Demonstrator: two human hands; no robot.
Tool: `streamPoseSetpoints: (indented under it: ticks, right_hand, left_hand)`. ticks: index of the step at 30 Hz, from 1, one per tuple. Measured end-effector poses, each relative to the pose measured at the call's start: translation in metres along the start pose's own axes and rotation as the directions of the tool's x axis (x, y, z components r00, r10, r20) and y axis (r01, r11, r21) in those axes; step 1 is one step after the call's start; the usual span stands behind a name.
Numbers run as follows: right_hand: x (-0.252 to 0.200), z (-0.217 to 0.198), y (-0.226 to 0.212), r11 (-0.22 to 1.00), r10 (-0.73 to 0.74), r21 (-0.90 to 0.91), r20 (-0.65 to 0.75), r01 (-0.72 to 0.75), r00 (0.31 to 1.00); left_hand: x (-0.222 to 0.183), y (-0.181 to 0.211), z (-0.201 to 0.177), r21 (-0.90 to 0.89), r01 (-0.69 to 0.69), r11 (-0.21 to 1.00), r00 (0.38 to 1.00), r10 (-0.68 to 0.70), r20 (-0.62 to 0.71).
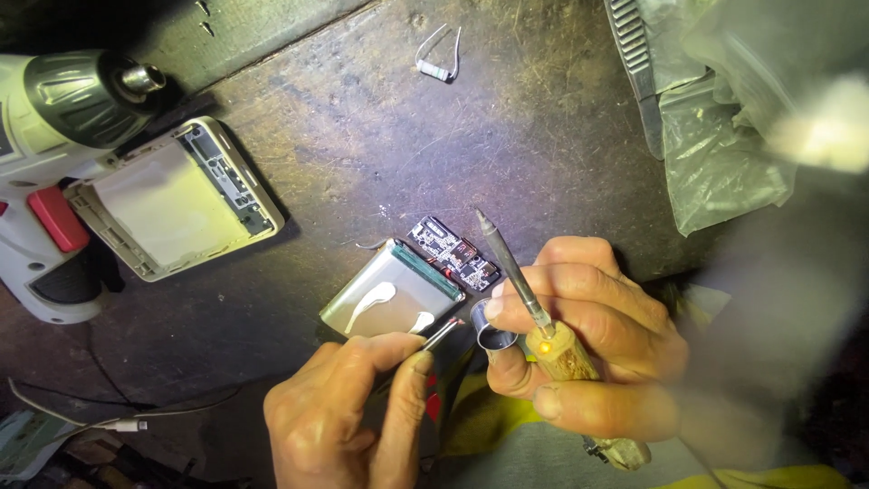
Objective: Soldering small wires or components onto a circuit board using a soldering iron and tweezers at a repair bench.
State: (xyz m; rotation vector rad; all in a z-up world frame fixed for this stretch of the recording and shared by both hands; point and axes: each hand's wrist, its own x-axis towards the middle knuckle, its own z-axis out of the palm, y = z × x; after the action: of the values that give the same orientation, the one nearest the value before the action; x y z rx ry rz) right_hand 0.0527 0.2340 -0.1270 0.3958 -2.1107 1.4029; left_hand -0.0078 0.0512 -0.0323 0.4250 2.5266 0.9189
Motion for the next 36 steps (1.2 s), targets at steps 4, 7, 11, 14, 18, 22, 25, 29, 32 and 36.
streamPoseSetpoints:
  ticks: [4, 7, 11, 14, 18, 22, 25, 29, 32, 36]
  right_hand:
    - [0.002, -0.007, -0.003, 1.000, 0.014, 0.007, -0.007, -0.014, 1.000]
    - [0.004, -0.025, -0.004, 0.998, 0.066, -0.006, -0.030, -0.067, 0.997]
    - [0.015, -0.051, 0.001, 0.983, 0.142, -0.127, 0.060, -0.133, 0.988]
    - [0.020, -0.054, 0.005, 0.980, 0.159, -0.123, 0.031, -0.154, 0.987]
    - [0.035, -0.059, 0.009, 0.988, 0.069, -0.147, 0.103, -0.054, 0.992]
    - [0.030, -0.064, 0.013, 0.989, 0.075, -0.133, 0.086, -0.063, 0.993]
    - [0.034, -0.072, 0.014, 0.991, 0.069, -0.124, 0.134, -0.053, 0.989]
    - [0.031, -0.076, 0.017, 0.993, 0.064, -0.110, 0.128, -0.050, 0.990]
    - [0.032, -0.077, 0.018, 0.994, 0.074, -0.084, 0.091, -0.066, 0.993]
    - [0.030, -0.081, 0.021, 0.997, 0.073, -0.043, 0.088, -0.069, 0.993]
  left_hand:
    - [0.002, 0.002, 0.001, 0.052, -0.054, 0.997, 0.998, 0.052, 0.034]
    - [0.007, 0.007, 0.000, 0.064, -0.017, 0.998, 0.997, 0.012, 0.072]
    - [0.014, 0.012, -0.003, 0.051, 0.010, 0.999, 0.990, -0.017, 0.140]
    - [0.020, 0.021, -0.003, 0.020, 0.048, 0.999, 0.984, -0.051, 0.168]
    - [0.023, 0.025, -0.004, 0.030, 0.108, 0.994, 0.972, -0.112, 0.206]
    - [0.028, 0.033, -0.003, 0.041, 0.124, 0.991, 0.967, -0.130, 0.218]
    - [0.032, 0.040, -0.002, 0.060, 0.117, 0.991, 0.964, -0.128, 0.232]
    - [0.036, 0.044, 0.001, 0.058, 0.120, 0.991, 0.959, -0.131, 0.250]
    - [0.039, 0.047, 0.002, 0.051, 0.137, 0.989, 0.953, -0.146, 0.267]
    - [0.043, 0.049, 0.004, 0.070, 0.155, 0.985, 0.941, -0.169, 0.293]
